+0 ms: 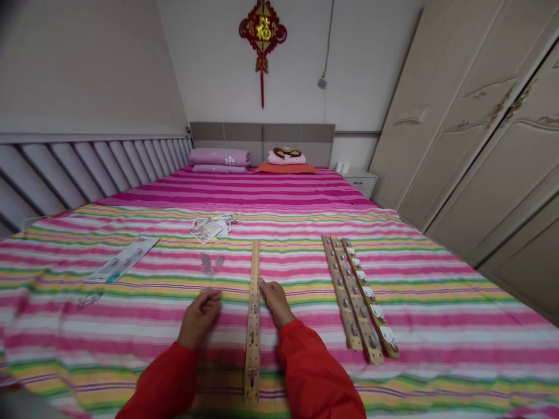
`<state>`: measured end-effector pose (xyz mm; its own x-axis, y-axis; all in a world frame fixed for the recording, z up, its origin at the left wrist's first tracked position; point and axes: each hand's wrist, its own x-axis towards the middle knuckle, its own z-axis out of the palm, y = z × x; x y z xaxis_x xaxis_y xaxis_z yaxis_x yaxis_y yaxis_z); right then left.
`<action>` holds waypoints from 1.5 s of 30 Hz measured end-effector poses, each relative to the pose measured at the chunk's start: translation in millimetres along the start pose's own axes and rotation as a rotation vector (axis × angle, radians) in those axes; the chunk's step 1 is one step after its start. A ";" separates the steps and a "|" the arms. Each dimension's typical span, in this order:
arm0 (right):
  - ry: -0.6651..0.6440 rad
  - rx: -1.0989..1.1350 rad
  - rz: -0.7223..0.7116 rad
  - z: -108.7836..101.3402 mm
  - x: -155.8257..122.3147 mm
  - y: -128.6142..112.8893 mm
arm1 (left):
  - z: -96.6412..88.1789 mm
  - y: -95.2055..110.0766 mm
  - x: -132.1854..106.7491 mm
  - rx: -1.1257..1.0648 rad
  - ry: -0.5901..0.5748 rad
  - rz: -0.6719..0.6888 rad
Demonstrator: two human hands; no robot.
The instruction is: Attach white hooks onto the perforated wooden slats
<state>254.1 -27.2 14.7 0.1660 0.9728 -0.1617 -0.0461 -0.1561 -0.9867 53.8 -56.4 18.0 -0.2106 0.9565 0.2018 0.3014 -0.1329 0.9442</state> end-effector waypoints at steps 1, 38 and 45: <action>-0.011 0.025 0.015 -0.9 -1.4 -1.4 | -10.9 -3.0 4.1 0.087 0.060 0.074; -0.124 0.206 -0.296 7.4 -40.7 -56.0 | 52.1 60.6 -14.2 -0.926 -0.185 -0.653; -0.040 -0.055 -0.517 -3.9 -32.7 -46.6 | 47.2 56.5 0.9 -0.586 -0.136 -0.295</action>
<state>254.6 -52.3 66.0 0.1159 0.9307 0.3469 0.0836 0.3388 -0.9371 114.5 -50.8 59.3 -0.0760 0.9935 -0.0849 -0.3139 0.0569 0.9477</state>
